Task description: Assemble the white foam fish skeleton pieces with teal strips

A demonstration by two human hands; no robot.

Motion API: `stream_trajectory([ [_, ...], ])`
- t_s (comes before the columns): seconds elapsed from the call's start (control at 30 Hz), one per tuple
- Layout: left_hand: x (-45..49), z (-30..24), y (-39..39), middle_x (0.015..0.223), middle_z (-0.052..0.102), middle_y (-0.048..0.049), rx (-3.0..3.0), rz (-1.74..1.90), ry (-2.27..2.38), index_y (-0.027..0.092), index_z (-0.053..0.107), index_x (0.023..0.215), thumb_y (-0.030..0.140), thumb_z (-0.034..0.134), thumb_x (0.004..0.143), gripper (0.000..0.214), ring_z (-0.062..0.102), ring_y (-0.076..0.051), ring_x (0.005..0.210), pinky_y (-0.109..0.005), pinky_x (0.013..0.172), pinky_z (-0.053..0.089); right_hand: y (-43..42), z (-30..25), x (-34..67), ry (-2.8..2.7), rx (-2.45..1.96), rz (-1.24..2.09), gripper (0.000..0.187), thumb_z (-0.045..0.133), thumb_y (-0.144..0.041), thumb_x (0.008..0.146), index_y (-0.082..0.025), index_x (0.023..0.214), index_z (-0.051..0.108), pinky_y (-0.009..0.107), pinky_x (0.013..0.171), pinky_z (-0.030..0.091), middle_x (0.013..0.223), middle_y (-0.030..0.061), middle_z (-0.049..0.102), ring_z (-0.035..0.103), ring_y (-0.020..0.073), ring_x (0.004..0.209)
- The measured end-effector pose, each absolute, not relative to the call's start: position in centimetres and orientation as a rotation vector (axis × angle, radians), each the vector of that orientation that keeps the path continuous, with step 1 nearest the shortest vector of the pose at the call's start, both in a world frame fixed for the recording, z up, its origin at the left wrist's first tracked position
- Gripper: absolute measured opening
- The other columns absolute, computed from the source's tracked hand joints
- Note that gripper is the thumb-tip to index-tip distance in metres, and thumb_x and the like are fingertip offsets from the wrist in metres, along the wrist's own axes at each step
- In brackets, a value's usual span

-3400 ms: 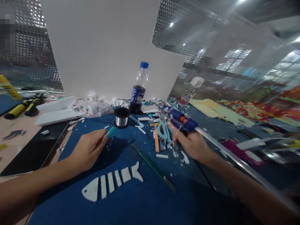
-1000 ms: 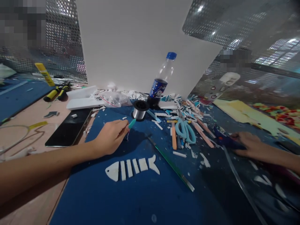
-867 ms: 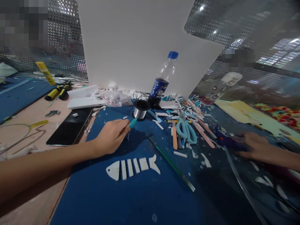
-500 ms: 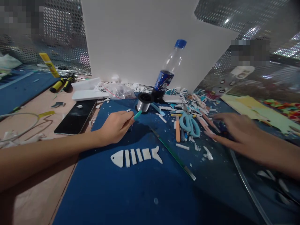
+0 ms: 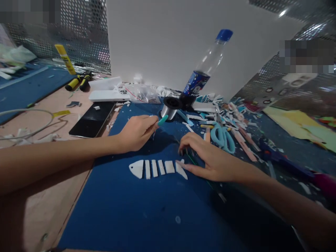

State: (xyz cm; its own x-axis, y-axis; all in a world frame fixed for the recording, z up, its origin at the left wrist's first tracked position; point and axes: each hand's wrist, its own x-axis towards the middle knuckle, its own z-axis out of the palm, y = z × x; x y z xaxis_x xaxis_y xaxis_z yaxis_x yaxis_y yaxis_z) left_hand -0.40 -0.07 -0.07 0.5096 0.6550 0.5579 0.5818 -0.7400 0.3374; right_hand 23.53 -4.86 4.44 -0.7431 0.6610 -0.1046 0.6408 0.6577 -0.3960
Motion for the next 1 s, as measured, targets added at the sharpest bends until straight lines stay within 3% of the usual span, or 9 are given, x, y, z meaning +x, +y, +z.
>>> stream_trajectory([
  [0.17, -0.3, 0.1, -0.1, 0.053, 0.041, 0.0025, 2.645, 1.034, 1.062, 0.019, 0.034, 0.062, 0.023, 0.03, 0.092, 0.031, 0.037, -0.009, 0.049, -0.023, 0.047, 0.028, -5.0, 2.3, 24.1, -2.794, -0.979, 0.596, 0.065, 0.067, -0.048, 0.07, -0.02, 0.121, 0.037, 0.039, 0.078, 0.046, 0.117, 0.0144, 0.042, 0.046, 0.0288, 0.105],
  [0.4, -0.3, 0.1, -0.1, 0.053, 0.039, 0.0033, 2.633, 1.027, 1.075, 0.019, 0.033, 0.061, 0.023, 0.031, 0.092, 0.031, 0.037, -0.008, 0.048, -0.022, 0.048, 0.028, -5.1, 0.8, 24.8, -2.714, -0.851, 0.533, 0.039, 0.062, -0.033, 0.078, -0.021, 0.109, 0.044, 0.043, 0.08, 0.046, 0.108, 0.0133, 0.049, 0.048, 0.0282, 0.102],
  [0.67, 0.0, 0.4, -0.3, 0.05, 0.031, 0.0041, 2.607, 0.994, 1.158, 0.019, 0.029, 0.059, 0.025, 0.03, 0.092, 0.033, 0.036, -0.007, 0.044, -0.021, 0.047, 0.028, -4.9, -0.3, 25.1, -2.584, -1.075, 0.329, 0.037, 0.052, -0.032, 0.087, -0.029, 0.122, 0.04, 0.048, 0.09, 0.043, 0.116, 0.0084, 0.053, 0.048, 0.0288, 0.11],
  [1.0, 0.1, 0.2, 0.1, 0.049, 0.027, 0.0067, 2.722, 1.18, 0.939, 0.017, 0.03, 0.059, 0.012, 0.042, 0.088, 0.032, 0.024, -0.003, 0.041, -0.017, 0.04, 0.021, -4.7, -0.5, 24.9, -2.57, -0.899, 0.208, 0.046, 0.058, -0.019, 0.083, -0.025, 0.125, 0.041, 0.047, 0.09, 0.043, 0.118, 0.0102, 0.049, 0.048, 0.0294, 0.112],
])
